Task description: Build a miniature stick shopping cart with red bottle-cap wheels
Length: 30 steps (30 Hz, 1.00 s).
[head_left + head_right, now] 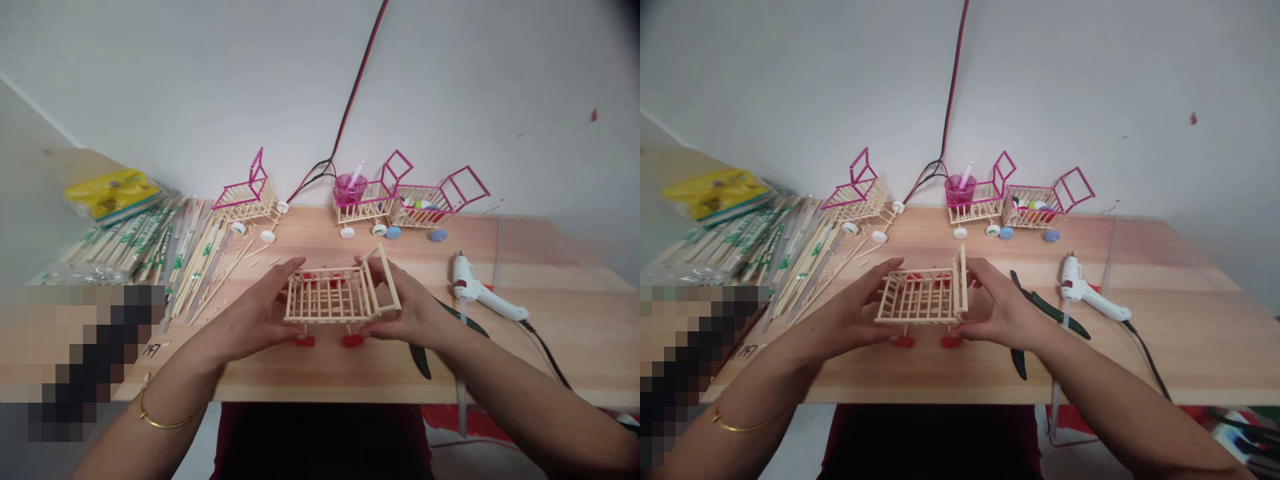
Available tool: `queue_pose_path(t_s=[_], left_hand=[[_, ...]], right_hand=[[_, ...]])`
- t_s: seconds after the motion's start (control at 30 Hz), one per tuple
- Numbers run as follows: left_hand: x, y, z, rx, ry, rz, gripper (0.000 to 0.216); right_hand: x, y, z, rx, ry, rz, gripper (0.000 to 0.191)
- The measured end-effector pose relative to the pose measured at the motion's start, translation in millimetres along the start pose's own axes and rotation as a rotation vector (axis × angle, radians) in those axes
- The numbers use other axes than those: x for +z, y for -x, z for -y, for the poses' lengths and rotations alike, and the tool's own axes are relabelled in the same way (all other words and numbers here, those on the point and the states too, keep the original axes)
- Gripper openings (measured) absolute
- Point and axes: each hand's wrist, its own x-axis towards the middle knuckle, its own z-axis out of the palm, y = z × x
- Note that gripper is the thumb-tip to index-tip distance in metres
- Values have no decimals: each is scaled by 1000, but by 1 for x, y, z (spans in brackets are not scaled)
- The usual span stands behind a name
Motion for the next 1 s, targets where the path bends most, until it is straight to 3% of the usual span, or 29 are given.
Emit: queue_pose_path(t_s=[0.53, 1.0], left_hand=[[-3, -7, 8, -38, 146, 45, 117], [-7, -6, 2, -15, 204, 111, 120]], right_hand=[[-7, -7, 2, 8, 27, 31, 102], [-38, 6, 37, 61, 256, 183, 101]])
